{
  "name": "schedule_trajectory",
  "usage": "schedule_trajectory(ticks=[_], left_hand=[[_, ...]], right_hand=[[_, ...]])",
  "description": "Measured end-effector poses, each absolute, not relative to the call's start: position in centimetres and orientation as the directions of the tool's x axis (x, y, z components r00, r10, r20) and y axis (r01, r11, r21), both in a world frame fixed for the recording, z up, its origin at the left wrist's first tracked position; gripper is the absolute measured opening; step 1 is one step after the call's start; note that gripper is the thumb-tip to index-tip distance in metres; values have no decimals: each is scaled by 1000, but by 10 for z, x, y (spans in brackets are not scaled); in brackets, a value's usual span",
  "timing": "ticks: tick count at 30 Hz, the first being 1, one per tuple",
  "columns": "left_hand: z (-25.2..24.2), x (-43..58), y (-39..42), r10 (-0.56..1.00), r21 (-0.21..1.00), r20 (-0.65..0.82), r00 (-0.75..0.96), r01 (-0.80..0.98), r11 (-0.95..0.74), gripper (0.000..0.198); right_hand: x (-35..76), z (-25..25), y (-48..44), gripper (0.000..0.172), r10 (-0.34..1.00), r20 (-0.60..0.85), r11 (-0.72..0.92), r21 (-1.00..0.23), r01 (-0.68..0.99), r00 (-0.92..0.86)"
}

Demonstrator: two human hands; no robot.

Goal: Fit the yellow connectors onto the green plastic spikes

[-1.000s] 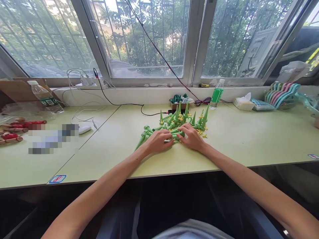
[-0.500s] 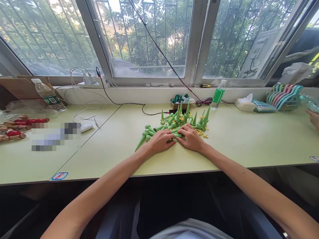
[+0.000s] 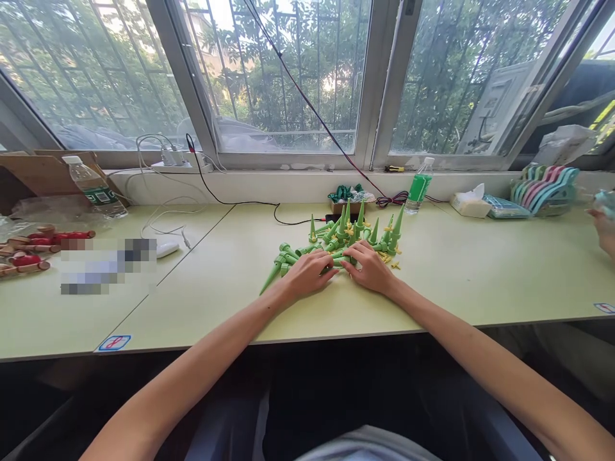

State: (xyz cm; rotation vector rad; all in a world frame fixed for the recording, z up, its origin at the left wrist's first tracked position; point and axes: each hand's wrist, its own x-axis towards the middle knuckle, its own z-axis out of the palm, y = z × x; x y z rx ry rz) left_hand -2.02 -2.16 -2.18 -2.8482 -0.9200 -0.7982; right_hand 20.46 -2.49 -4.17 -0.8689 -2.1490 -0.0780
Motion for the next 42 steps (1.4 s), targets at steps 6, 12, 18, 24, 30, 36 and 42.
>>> schedule_trajectory(ticks=[6, 12, 18, 24, 30, 36, 42], left_hand=[[-24, -20, -21, 571, 127, 454, 684, 585, -801, 22], [-23, -20, -22, 567, 128, 416, 711, 572, -810, 27], [-26, -18, -23, 522, 97, 486, 701, 550, -829, 30], [-25, -17, -28, 375, 53, 640, 671, 448, -892, 36], [-26, -12, -32, 244, -71, 522, 817, 327, -942, 42], [-30, -12, -26, 406, -168, 459, 790, 526, -834, 31], [-25, -11, -26, 420, 61, 737, 529, 567, -821, 41]], right_hand=[[204, -42, -25, 13, 558, 706, 764, -231, 603, -437], [213, -38, -17, 16, 561, 767, 695, -232, 681, -311], [239, -34, -8, 18, 739, 673, 358, -334, 872, -46], [239, -28, -14, 17, 878, 477, 153, -206, 967, -37], [229, -23, -22, 19, 937, 341, 107, -79, 991, -74], [225, -26, -23, 19, 946, 302, 134, -42, 990, -115], [223, -27, -22, 22, 948, 295, 137, -50, 989, -117]])
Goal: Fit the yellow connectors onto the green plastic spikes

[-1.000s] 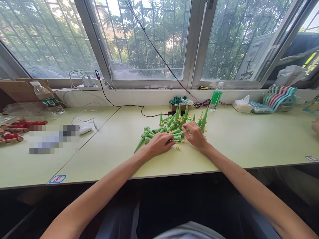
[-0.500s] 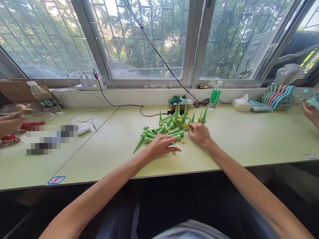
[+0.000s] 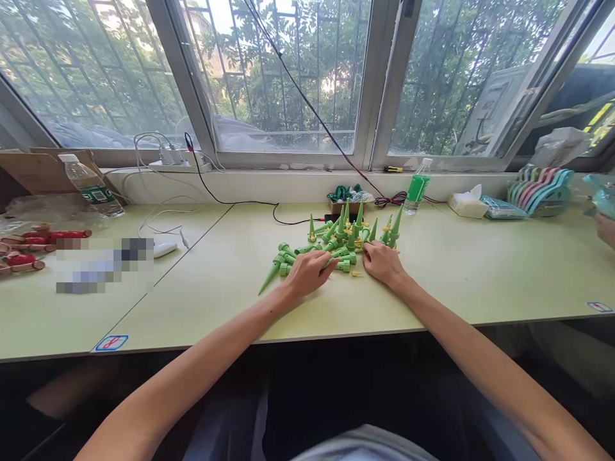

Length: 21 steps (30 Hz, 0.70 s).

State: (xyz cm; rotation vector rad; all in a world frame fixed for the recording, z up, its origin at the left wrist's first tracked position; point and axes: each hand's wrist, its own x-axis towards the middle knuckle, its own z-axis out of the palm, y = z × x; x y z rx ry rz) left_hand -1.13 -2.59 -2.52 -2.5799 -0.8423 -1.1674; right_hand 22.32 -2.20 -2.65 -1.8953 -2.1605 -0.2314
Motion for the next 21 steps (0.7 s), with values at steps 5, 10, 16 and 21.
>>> schedule_trajectory(ticks=[5, 10, 16, 21], left_hand=[[-20, -12, -33, 355, 184, 817, 454, 379, -907, 39], [-20, -11, -36, 378, 205, 741, 555, 348, -915, 30], [-21, -8, -33, 583, 365, 569, 579, 458, -811, 29], [-25, -8, -29, 691, 537, 489, 533, 440, -720, 29]], right_hand=[[224, -27, -21, 22, 943, 300, 162, -41, 986, -143], [224, -25, -24, 24, 939, 322, 144, -39, 989, -124], [222, -22, -26, 21, 951, 307, 62, -80, 995, -34], [223, -25, -24, 21, 954, 296, 82, -90, 993, -52]])
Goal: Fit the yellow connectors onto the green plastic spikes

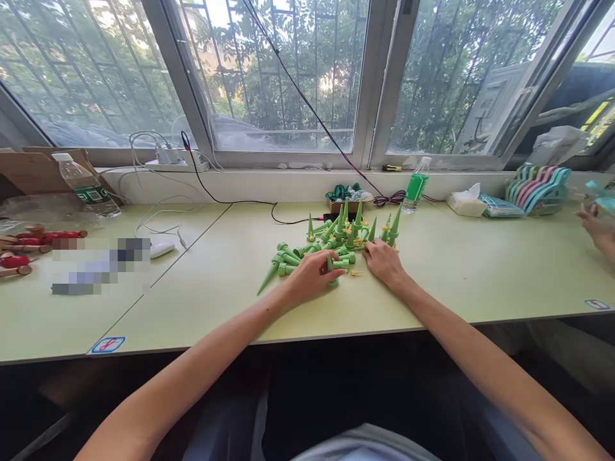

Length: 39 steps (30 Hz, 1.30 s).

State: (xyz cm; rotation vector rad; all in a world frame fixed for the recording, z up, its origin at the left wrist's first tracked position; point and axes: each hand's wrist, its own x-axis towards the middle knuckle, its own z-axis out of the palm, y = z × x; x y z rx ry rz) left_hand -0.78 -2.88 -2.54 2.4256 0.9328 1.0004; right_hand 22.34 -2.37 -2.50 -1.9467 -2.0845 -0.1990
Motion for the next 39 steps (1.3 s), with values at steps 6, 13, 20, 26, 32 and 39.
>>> schedule_trajectory(ticks=[6, 13, 20, 26, 32, 39], left_hand=[[-23, -7, -28, 697, 617, 464, 547, 364, -697, 22], [-21, -6, -30, 718, 631, 451, 530, 379, -677, 16], [-22, -5, -31, 699, 579, 469, 540, 409, -705, 11], [-21, -5, -31, 744, 613, 419, 520, 443, -654, 14], [-19, -5, -29, 798, 714, 389, 459, 398, -577, 22], [-21, -7, -25, 866, 897, 258, 427, 226, -379, 33]], right_hand=[[222, -28, -23, 20, 907, 404, 216, -204, 955, -119], [218, -33, -25, 24, 784, 577, 503, -377, 778, -227], [211, -38, -29, 25, 746, 606, 583, -395, 710, -276], [209, -40, -32, 22, 701, 656, 623, -372, 688, -279], [208, -39, -32, 21, 658, 698, 656, -347, 670, -282], [207, -40, -33, 22, 613, 718, 700, -301, 648, -328]])
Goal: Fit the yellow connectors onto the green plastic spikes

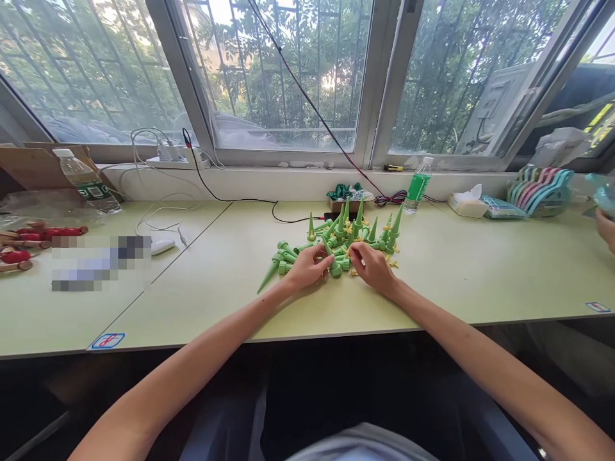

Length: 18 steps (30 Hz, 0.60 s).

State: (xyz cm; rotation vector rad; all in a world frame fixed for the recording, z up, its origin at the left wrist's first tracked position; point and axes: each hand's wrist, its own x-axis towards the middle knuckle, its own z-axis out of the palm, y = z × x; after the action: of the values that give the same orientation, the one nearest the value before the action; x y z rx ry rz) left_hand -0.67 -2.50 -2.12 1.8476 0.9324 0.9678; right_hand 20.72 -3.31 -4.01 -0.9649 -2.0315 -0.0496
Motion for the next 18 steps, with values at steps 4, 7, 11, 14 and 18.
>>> schedule_trajectory(ticks=[4, 7, 11, 14, 18], left_hand=[[-17, -6, -27, 855, 946, 210, 474, 123, -300, 35], [-15, -5, -29, 842, 963, 199, 501, 58, -262, 39], [-16, -5, -29, 845, 977, 175, 505, 18, -213, 42], [-16, -4, -30, 856, 977, 172, 488, 28, -212, 38], [-13, -4, -32, 860, 976, 173, 480, 35, -216, 31]], right_hand=[[207, -40, -33, 22, 601, 729, 704, -290, 649, -327], [207, -41, -33, 22, 571, 751, 723, -268, 636, -332], [206, -41, -34, 24, 550, 762, 735, -246, 632, -342], [205, -40, -36, 25, 574, 742, 721, -259, 643, -346], [203, -38, -38, 26, 571, 742, 723, -251, 643, -352]])
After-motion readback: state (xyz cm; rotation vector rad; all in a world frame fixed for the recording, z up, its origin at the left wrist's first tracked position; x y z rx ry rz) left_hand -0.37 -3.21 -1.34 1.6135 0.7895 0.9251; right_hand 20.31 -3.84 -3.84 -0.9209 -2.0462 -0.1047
